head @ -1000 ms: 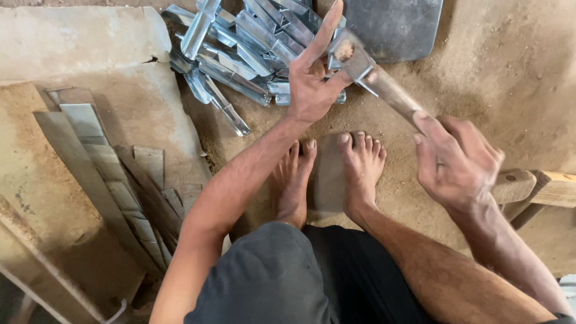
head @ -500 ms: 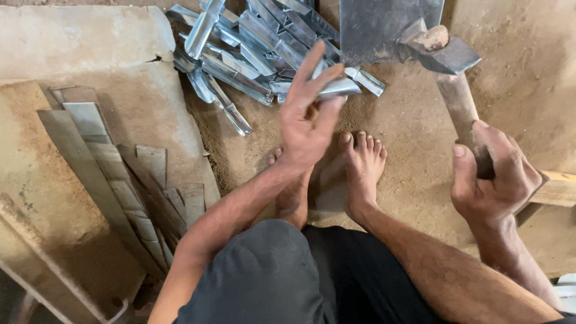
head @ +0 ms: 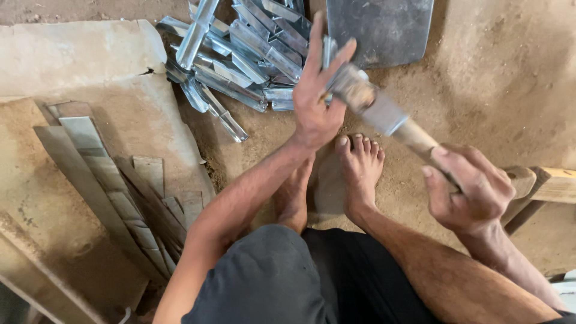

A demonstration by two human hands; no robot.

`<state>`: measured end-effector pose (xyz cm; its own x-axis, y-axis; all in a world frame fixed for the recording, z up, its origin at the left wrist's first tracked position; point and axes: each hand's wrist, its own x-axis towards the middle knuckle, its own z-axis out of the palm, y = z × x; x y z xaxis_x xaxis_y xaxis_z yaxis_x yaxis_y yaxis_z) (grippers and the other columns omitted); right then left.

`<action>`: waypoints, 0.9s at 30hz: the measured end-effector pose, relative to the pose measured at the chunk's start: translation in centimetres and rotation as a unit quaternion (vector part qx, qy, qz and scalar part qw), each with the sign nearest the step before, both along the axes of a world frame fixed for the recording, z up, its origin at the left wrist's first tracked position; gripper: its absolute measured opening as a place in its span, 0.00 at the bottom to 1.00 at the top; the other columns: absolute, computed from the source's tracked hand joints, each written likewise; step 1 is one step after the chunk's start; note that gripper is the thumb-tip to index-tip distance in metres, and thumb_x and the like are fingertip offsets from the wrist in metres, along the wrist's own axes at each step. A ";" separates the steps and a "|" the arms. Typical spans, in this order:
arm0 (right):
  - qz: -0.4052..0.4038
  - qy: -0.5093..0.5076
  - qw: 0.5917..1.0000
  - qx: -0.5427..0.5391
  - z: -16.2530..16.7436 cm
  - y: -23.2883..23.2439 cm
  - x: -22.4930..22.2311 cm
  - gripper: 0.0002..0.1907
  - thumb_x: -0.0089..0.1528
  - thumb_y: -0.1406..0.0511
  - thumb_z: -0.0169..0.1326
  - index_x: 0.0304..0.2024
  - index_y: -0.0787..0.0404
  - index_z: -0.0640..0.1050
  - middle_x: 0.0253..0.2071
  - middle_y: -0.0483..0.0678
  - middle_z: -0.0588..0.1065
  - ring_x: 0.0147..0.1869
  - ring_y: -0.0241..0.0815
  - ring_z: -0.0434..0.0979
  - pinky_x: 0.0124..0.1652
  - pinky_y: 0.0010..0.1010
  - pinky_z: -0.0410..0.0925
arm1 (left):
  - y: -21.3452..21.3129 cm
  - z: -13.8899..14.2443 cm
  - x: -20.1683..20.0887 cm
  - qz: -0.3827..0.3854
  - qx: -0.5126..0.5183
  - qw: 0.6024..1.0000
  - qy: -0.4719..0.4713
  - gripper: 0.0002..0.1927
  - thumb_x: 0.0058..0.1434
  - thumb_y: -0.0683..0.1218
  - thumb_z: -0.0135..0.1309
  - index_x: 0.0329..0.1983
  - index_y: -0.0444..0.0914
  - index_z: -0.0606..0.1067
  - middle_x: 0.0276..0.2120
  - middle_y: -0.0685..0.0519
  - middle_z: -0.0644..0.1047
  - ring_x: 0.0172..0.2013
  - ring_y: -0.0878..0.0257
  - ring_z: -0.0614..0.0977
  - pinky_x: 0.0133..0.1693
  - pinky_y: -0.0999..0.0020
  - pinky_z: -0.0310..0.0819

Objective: The person sits on the ground and hammers small galvanized metal angle pieces on a flat steel plate, bending and flattening them one at a time, then tosses each finished piece onto a growing pile of similar metal pieces.

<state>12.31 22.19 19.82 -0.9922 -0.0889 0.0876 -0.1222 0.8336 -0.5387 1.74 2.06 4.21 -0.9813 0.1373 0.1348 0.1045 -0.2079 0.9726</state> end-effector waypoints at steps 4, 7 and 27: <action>0.013 -0.006 0.999 0.049 0.4 0.7 0.5 0.16 0.63 0.73 0.64 0.51 0.66 0.74 0.38 0.61 0.80 0.35 0.53 0.81 0.27 0.36 0.67 | -0.3 -1.3 -0.1 -0.041 -0.048 0.998 0.020 0.38 0.67 0.33 0.63 0.76 0.46 0.62 0.73 0.60 0.64 0.70 0.66 0.69 0.74 0.72 0.56; 0.015 0.001 1.000 0.016 0.7 0.7 0.9 0.17 0.66 0.72 0.63 0.55 0.63 0.73 0.40 0.61 0.80 0.37 0.52 0.82 0.32 0.35 0.70 | -0.4 -1.5 0.3 -0.056 0.035 0.995 -0.068 0.36 0.70 0.32 0.61 0.77 0.41 0.61 0.73 0.56 0.64 0.71 0.68 0.66 0.74 0.73 0.55; -0.006 -0.005 1.000 0.008 -0.1 1.2 1.9 0.17 0.65 0.74 0.63 0.53 0.68 0.73 0.39 0.63 0.79 0.37 0.54 0.81 0.34 0.36 0.71 | -2.2 -0.7 -1.5 -0.083 -0.090 0.991 -0.047 0.44 0.58 0.38 0.74 0.74 0.44 0.64 0.64 0.55 0.76 0.48 0.73 0.79 0.45 0.85 0.74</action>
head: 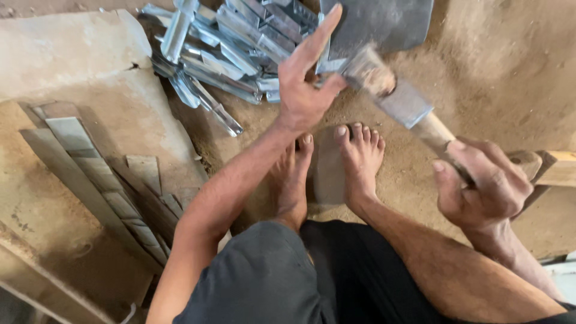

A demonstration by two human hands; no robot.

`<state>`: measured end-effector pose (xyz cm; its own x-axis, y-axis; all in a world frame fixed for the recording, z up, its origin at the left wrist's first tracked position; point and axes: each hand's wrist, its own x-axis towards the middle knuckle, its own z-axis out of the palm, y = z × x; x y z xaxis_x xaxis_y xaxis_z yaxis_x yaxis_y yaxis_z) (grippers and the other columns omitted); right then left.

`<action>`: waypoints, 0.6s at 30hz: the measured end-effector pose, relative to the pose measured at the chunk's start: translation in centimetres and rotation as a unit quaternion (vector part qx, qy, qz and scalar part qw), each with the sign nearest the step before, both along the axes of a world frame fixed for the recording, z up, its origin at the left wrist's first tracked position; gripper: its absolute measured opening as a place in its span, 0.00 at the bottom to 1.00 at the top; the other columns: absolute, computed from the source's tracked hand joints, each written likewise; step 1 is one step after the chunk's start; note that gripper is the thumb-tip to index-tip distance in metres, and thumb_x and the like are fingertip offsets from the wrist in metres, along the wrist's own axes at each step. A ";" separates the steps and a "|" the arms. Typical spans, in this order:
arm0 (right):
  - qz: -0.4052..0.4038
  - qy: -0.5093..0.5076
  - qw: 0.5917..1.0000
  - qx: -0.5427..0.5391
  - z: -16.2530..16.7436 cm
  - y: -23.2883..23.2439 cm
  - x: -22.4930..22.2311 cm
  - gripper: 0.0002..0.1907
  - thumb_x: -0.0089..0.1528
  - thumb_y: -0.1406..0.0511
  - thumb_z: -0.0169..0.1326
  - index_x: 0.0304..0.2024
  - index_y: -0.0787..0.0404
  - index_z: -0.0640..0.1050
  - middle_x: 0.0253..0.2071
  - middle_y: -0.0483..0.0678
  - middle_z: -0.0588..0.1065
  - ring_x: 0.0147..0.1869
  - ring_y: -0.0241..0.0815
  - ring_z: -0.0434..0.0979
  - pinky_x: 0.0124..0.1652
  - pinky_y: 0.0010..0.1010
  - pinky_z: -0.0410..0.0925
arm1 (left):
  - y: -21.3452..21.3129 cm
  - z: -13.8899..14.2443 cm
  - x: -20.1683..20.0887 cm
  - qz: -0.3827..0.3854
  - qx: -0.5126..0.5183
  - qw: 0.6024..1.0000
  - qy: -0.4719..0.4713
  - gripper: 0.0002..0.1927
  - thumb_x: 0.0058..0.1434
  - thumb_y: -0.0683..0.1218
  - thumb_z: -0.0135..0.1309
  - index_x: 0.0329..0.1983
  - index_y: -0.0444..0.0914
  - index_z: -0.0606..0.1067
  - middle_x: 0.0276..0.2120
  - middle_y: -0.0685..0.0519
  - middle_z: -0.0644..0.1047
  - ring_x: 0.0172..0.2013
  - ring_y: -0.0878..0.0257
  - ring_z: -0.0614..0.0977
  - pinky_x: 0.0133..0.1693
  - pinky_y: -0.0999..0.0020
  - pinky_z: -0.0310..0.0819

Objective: The person sits on the ground and hammers small galvanized metal angle pieces on a flat steel plate, bending and flattening them one at a time, then tosses each finished piece onto a growing pile of similar metal pieces.

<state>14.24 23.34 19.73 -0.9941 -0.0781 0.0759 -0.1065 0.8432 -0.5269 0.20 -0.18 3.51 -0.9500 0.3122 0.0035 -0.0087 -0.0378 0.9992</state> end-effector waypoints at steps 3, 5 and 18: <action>0.006 0.019 1.000 -0.007 -0.1 0.0 -0.2 0.17 0.63 0.74 0.63 0.53 0.69 0.73 0.40 0.63 0.79 0.37 0.53 0.82 0.33 0.35 0.71 | 0.4 -0.3 0.4 0.021 0.022 0.999 0.024 0.42 0.58 0.33 0.64 0.75 0.43 0.64 0.66 0.53 0.74 0.52 0.70 0.83 0.47 0.83 0.80; -0.006 -0.002 1.000 -0.003 -0.1 0.0 0.0 0.17 0.66 0.74 0.63 0.55 0.67 0.73 0.42 0.63 0.79 0.38 0.53 0.82 0.34 0.34 0.72 | 0.4 -0.4 0.2 0.013 0.030 0.999 0.019 0.43 0.57 0.32 0.63 0.75 0.43 0.64 0.66 0.51 0.74 0.54 0.69 0.83 0.50 0.82 0.80; 0.043 -0.009 0.996 0.072 -1.8 -1.6 -2.1 0.23 0.66 0.72 0.63 0.64 0.58 0.77 0.43 0.56 0.79 0.34 0.41 0.77 0.29 0.30 0.72 | 1.0 0.9 -3.4 -0.044 0.186 0.981 -0.039 0.49 0.56 0.36 0.78 0.76 0.37 0.62 0.65 0.50 0.75 0.49 0.72 0.81 0.57 0.75 0.78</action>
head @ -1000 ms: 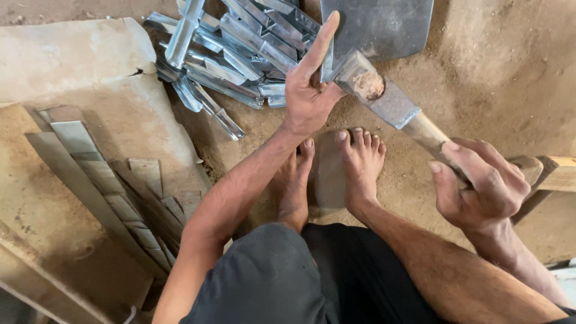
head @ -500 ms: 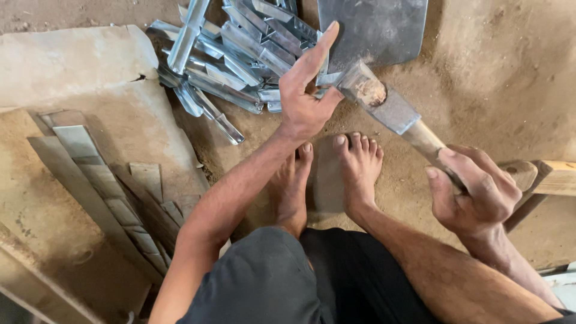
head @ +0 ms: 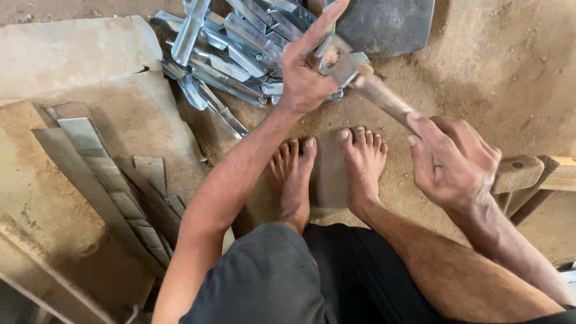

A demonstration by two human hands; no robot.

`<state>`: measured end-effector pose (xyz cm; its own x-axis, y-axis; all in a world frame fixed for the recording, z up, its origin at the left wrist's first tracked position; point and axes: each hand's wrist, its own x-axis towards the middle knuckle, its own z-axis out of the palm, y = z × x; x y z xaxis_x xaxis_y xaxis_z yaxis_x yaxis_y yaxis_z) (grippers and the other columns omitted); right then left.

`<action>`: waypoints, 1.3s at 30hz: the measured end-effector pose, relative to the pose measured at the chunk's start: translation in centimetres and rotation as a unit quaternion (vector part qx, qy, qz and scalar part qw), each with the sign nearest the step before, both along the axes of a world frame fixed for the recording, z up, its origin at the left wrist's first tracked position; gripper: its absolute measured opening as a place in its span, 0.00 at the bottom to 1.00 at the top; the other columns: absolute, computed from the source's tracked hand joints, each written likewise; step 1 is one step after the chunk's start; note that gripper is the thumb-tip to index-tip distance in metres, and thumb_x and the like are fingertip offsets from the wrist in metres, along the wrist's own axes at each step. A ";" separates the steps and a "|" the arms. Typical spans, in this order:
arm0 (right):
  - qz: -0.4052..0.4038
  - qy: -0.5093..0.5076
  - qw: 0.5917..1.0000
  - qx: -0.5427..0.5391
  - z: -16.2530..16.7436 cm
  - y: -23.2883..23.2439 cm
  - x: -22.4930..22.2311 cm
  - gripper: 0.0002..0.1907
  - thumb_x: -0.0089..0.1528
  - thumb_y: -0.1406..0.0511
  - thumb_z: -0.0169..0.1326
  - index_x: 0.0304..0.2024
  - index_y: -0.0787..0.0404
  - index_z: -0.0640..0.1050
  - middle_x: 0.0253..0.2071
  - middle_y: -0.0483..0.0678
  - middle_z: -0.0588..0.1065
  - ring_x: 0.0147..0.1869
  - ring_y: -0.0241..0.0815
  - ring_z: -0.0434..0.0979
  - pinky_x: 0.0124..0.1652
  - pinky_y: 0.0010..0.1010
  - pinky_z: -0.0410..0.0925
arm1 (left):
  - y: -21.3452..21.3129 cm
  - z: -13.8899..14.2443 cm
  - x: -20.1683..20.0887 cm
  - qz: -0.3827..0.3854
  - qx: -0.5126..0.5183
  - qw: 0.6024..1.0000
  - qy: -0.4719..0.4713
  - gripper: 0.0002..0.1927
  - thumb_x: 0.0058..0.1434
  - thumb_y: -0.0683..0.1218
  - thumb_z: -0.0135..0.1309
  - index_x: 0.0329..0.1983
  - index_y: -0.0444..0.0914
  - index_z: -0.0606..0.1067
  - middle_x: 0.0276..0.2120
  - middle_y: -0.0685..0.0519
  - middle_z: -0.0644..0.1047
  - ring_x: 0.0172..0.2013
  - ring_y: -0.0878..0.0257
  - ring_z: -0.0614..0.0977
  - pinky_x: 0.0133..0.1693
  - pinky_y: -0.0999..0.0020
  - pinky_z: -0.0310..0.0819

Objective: The person sits on the ground and hammers small galvanized metal angle pieces on a flat steel plate, bending and flattening them one at a time, then tosses each finished piece onto a growing pile of similar metal pieces.

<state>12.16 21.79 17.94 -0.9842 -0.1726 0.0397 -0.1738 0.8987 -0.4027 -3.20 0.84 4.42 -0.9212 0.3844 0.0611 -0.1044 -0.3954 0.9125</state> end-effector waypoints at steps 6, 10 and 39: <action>-0.013 -0.016 1.000 0.014 -0.7 0.4 0.6 0.22 0.67 0.70 0.63 0.64 0.61 0.78 0.42 0.55 0.80 0.33 0.39 0.74 0.26 0.28 0.68 | 0.4 0.6 0.1 0.031 -0.008 0.999 0.017 0.49 0.54 0.33 0.75 0.75 0.36 0.61 0.67 0.50 0.71 0.60 0.66 0.76 0.66 0.69 0.72; -0.044 0.000 0.999 -0.029 -1.7 3.0 4.3 0.15 0.74 0.71 0.61 0.61 0.66 0.75 0.45 0.59 0.80 0.40 0.39 0.80 0.34 0.26 0.73 | 0.7 1.2 0.8 0.074 0.096 0.991 -0.050 0.44 0.63 0.34 0.65 0.78 0.42 0.57 0.76 0.53 0.60 0.69 0.70 0.68 0.70 0.73 0.66; -0.177 -0.204 0.944 -0.190 -8.9 -1.3 -2.9 0.15 0.63 0.66 0.65 0.51 0.65 0.83 0.36 0.51 0.80 0.30 0.39 0.76 0.27 0.32 0.68 | -5.1 3.4 7.0 -0.071 -0.244 0.960 -0.116 0.09 0.67 0.41 0.65 0.48 0.38 0.77 0.40 0.54 0.81 0.42 0.64 0.83 0.48 0.68 0.79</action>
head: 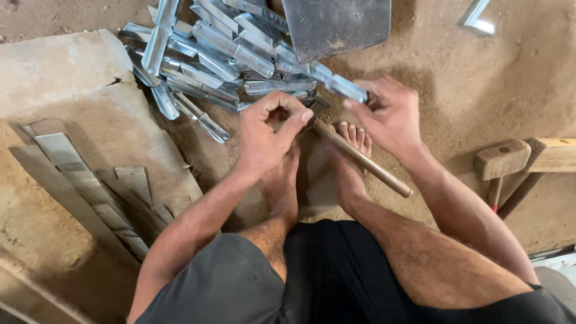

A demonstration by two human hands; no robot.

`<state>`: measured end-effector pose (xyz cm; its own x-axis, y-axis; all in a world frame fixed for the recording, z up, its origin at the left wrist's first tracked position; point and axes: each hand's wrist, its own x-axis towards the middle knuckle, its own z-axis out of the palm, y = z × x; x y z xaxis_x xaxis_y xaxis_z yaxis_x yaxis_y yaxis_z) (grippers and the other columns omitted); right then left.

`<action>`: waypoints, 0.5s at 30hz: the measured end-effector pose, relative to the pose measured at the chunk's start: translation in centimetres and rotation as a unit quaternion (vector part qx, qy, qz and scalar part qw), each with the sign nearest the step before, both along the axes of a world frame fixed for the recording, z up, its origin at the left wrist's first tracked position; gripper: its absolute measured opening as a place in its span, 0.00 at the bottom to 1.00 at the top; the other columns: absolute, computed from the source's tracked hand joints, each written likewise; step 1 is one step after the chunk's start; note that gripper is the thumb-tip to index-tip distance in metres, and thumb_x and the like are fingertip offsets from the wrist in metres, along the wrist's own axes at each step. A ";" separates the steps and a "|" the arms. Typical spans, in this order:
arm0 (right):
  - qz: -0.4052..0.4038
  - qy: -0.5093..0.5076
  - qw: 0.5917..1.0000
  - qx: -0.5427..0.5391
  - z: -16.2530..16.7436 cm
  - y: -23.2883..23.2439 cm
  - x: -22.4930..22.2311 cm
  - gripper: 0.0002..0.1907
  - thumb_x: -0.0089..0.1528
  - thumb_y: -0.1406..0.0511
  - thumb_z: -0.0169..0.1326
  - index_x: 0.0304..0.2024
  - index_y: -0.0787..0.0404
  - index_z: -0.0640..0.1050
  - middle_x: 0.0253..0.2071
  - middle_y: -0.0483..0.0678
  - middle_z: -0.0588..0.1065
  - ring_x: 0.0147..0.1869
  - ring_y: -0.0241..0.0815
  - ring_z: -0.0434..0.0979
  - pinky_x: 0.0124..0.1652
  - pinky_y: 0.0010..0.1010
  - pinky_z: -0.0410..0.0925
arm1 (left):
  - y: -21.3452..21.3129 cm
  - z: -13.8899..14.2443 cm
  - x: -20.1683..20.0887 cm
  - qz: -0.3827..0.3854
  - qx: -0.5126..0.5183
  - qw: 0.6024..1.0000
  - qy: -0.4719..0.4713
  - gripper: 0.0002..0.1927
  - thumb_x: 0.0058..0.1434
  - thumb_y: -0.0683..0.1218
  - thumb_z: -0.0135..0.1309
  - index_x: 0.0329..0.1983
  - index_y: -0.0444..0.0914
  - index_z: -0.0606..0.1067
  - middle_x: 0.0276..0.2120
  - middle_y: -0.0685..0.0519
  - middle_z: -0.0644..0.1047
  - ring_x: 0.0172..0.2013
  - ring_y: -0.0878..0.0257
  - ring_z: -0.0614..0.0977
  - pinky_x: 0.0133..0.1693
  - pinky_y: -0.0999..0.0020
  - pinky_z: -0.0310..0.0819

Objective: The person sits on the ground and hammers small galvanized metal angle pieces on a flat steel plate, bending and flattening them one at a time, then tosses each finished piece onto a growing pile of similar metal pieces.

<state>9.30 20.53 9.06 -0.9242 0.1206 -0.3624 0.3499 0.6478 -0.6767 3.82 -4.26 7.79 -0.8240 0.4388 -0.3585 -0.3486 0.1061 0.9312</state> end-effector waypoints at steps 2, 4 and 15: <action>-0.055 -0.021 0.993 -0.102 2.0 -0.4 1.3 0.13 0.63 0.67 0.64 0.49 0.65 0.84 0.34 0.48 0.81 0.25 0.35 0.74 0.23 0.28 0.64 | 1.1 -0.1 1.0 0.069 0.114 0.981 -0.138 0.19 0.65 0.40 0.62 0.58 0.37 0.73 0.49 0.51 0.80 0.51 0.62 0.82 0.55 0.65 0.79; -0.107 0.001 0.978 -0.181 3.8 -1.3 2.8 0.12 0.66 0.68 0.62 0.51 0.68 0.81 0.39 0.49 0.80 0.34 0.33 0.77 0.32 0.25 0.69 | 2.0 -0.3 1.9 0.123 0.182 0.960 -0.173 0.28 0.63 0.40 0.63 0.64 0.38 0.65 0.52 0.52 0.75 0.52 0.62 0.79 0.56 0.64 0.77; -0.059 0.011 0.982 -0.179 4.8 -4.1 3.0 0.14 0.66 0.67 0.62 0.51 0.69 0.78 0.37 0.49 0.79 0.35 0.32 0.76 0.35 0.24 0.71 | 0.7 0.5 -0.7 0.025 0.339 0.925 -0.172 0.17 0.76 0.40 0.52 0.66 0.33 0.68 0.56 0.44 0.80 0.57 0.55 0.83 0.64 0.59 0.77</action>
<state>12.28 16.39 13.84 -0.9200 0.0949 -0.3803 0.3898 0.3225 -0.8625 3.08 -3.51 8.33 -0.7376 0.6232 -0.2599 -0.6256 -0.4857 0.6105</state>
